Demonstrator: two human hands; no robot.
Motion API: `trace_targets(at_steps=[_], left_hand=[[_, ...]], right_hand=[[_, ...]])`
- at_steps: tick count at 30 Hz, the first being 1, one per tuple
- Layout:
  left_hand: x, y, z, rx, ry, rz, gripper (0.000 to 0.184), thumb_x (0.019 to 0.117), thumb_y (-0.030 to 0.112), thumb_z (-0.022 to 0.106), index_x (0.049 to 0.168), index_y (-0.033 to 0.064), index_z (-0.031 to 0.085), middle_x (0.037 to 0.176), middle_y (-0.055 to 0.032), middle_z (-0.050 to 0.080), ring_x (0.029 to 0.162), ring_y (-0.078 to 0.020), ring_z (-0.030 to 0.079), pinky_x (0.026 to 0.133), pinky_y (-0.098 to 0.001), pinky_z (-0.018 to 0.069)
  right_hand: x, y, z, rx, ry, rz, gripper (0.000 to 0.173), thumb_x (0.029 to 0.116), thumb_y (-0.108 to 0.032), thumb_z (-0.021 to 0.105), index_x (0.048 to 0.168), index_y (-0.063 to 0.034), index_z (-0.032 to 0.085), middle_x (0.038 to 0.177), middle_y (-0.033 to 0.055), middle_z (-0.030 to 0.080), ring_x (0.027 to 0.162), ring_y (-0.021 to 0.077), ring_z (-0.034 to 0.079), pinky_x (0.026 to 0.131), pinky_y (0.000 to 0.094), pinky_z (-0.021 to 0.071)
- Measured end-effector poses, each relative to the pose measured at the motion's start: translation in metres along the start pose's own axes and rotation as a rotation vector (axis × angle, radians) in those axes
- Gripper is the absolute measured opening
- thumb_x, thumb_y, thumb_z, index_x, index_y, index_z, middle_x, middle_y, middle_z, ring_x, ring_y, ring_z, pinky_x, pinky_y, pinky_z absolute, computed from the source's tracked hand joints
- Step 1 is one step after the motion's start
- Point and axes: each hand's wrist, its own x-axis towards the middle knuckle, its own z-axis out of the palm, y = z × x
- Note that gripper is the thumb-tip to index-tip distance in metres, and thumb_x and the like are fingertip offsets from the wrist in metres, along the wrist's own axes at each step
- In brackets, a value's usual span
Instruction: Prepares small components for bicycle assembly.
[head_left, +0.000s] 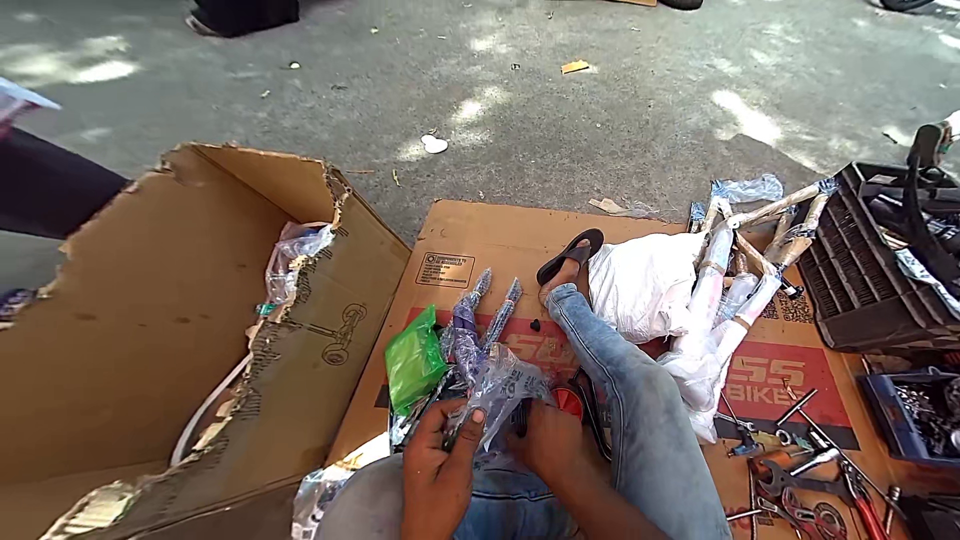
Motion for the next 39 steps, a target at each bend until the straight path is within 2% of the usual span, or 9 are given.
trace_targets(at_steps=[7,13,15,18,22,28,32,35,39], left_hand=[[0.012,0.000,-0.004,0.236,0.158,-0.215,0.020,0.0888,0.019,0.074,0.101,0.0041,0.067,0.083,-0.0018,0.065,0.074,-0.0064,0.063,0.067,-0.0230,0.0536],[0.012,-0.003,-0.003,0.268,0.111,-0.233,0.021,0.0881,0.022,0.073,0.100,0.0069,0.067,0.081,0.0001,0.066,0.072,-0.0065,0.064,0.066,-0.0250,0.0547],[0.011,-0.003,0.000,0.219,0.108,-0.213,0.020,0.0887,0.023,0.072,0.100,0.0074,0.067,0.080,0.0010,0.066,0.071,-0.0058,0.063,0.065,-0.0232,0.0539],[0.011,-0.004,0.009,0.247,0.066,-0.238,0.022,0.0911,0.026,0.071,0.102,0.0075,0.067,0.078,0.0004,0.065,0.067,-0.0076,0.062,0.062,-0.0262,0.0528],[0.011,-0.008,0.010,0.340,0.027,-0.262,0.025,0.0936,0.033,0.068,0.102,0.0094,0.068,0.073,0.0006,0.062,0.061,-0.0110,0.059,0.058,-0.0327,0.0518],[0.010,-0.004,0.001,0.244,0.078,-0.219,0.019,0.0928,0.027,0.068,0.099,0.0093,0.067,0.073,0.0018,0.064,0.062,-0.0080,0.061,0.057,-0.0256,0.0524],[0.010,0.001,-0.003,0.177,0.111,-0.177,0.015,0.0922,0.021,0.068,0.098,0.0077,0.067,0.075,0.0014,0.064,0.064,-0.0061,0.062,0.057,-0.0213,0.0524],[0.010,0.004,-0.005,0.141,0.130,-0.149,0.010,0.0919,0.015,0.067,0.094,0.0059,0.065,0.075,0.0016,0.063,0.065,-0.0051,0.061,0.059,-0.0191,0.0515],[0.010,0.004,-0.004,0.112,0.107,-0.125,0.008,0.0910,0.012,0.066,0.095,0.0053,0.063,0.075,0.0030,0.063,0.064,-0.0034,0.060,0.058,-0.0171,0.0515]], right_hand=[[-0.029,-0.002,-0.029,-0.026,-0.093,-0.106,0.068,0.0881,-0.044,0.063,0.150,-0.0217,0.048,0.107,0.0133,0.074,0.097,0.0358,0.072,0.079,0.0591,0.0557],[-0.055,0.015,-0.052,0.030,0.157,-0.137,0.043,0.0906,-0.043,0.059,0.127,-0.0223,0.069,0.109,0.0058,0.075,0.090,0.0274,0.073,0.072,0.0521,0.0575],[-0.060,0.019,-0.055,0.042,0.173,-0.118,0.037,0.0865,-0.040,0.066,0.115,-0.0167,0.069,0.121,0.0053,0.069,0.090,0.0249,0.072,0.071,0.0475,0.0586],[-0.066,0.024,-0.048,0.194,0.240,-0.184,0.034,0.0779,-0.038,0.074,0.102,-0.0139,0.068,0.111,0.0056,0.068,0.083,0.0214,0.070,0.066,0.0434,0.0578],[-0.066,0.036,-0.037,0.575,0.334,-0.305,0.034,0.0765,-0.030,0.075,0.105,-0.0123,0.071,0.089,0.0001,0.071,0.059,0.0110,0.064,0.054,0.0350,0.0567],[-0.051,0.078,-0.064,0.962,0.409,-0.409,0.030,0.0782,-0.013,0.072,0.107,-0.0073,0.071,0.090,0.0010,0.074,0.063,0.0105,0.066,0.054,0.0288,0.0553],[-0.034,0.090,-0.085,0.620,0.516,-0.141,0.030,0.0759,-0.023,0.072,0.105,-0.0196,0.072,0.083,-0.0043,0.071,0.061,0.0121,0.063,0.055,0.0380,0.0540],[-0.013,0.069,-0.093,0.209,0.248,0.018,0.031,0.0806,-0.031,0.073,0.110,-0.0206,0.073,0.095,0.0055,0.073,0.089,0.0272,0.071,0.074,0.0557,0.0554],[0.035,0.042,-0.049,-0.091,-0.095,-0.011,0.036,0.0829,-0.031,0.069,0.112,-0.0111,0.070,0.109,0.0162,0.071,0.104,0.0378,0.069,0.080,0.0625,0.0536]])
